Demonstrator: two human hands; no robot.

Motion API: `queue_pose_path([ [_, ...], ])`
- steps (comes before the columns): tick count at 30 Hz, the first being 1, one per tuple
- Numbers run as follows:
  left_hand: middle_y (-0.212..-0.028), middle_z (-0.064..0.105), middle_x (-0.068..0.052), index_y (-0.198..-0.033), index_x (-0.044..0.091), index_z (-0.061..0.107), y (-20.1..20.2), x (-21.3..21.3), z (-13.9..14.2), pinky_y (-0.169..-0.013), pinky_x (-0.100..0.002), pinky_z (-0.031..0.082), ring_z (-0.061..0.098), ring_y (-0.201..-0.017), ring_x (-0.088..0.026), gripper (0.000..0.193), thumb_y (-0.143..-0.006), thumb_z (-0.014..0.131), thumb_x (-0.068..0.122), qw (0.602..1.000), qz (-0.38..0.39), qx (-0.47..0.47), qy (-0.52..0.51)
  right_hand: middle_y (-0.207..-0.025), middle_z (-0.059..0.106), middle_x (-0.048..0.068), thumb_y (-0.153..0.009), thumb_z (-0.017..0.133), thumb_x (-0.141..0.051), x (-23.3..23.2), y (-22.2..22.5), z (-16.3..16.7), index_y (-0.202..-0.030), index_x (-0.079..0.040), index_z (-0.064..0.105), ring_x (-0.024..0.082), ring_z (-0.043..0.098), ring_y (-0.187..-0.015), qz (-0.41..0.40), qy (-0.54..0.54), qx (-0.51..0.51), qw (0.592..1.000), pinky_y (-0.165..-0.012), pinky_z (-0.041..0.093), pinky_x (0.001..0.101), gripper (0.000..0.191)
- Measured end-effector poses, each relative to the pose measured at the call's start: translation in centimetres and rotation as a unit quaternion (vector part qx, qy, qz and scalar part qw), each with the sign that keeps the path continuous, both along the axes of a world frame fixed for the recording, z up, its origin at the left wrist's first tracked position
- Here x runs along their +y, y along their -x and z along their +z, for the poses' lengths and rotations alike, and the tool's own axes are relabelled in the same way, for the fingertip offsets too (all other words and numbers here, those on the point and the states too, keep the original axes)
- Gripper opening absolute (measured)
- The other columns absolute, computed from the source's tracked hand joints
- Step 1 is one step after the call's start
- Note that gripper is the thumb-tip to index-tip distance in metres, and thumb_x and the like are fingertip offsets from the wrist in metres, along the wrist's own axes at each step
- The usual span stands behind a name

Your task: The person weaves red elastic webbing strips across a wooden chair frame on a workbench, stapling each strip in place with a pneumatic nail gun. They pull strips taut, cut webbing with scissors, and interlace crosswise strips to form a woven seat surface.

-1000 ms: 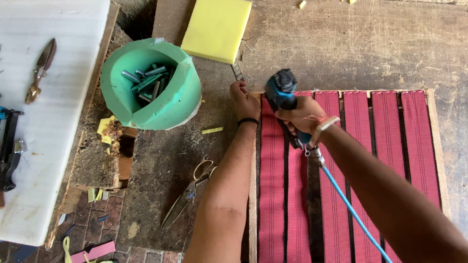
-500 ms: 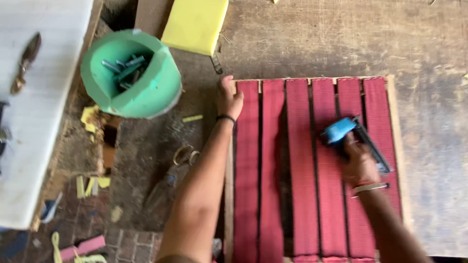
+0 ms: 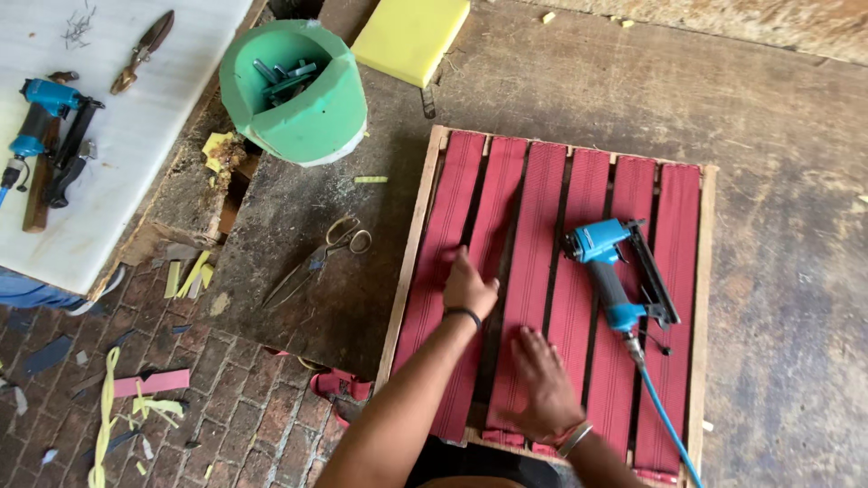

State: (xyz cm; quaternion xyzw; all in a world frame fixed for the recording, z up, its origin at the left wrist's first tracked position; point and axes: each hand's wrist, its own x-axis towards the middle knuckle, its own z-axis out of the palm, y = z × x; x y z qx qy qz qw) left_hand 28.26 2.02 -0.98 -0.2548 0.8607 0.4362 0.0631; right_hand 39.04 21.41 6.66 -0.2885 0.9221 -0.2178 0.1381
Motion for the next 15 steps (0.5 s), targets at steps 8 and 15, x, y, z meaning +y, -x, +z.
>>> queue_pose_path([
  [8,-0.117,0.073,-0.017,-0.126,0.003,0.068,-1.5,-4.5,3.6,-0.103,-0.045,0.052,0.068,-0.112,-0.030,0.036,-0.094,0.060,0.016,0.718,-0.139,-0.124,-0.671,-0.169,0.001,0.023,-0.071,0.073,-0.071,-4.3,-6.0,4.0,-0.159,0.002,0.004,0.037,0.000,-0.157,0.003,-0.329,-0.114,0.937,-0.126,0.002,0.0541,0.133],
  [15,-0.092,0.071,-0.014,-0.106,-0.003,0.067,-6.6,-2.1,2.4,-0.080,-0.044,0.057,0.070,-0.083,-0.029,0.027,-0.108,0.049,0.017,0.699,-0.098,-0.046,-0.707,-0.169,0.008,0.015,-0.067,0.071,-0.049,-5.9,-8.4,3.0,-0.160,-0.007,0.009,0.027,0.005,-0.158,-0.107,-0.286,-0.060,0.951,-0.127,0.003,0.0450,0.119],
])
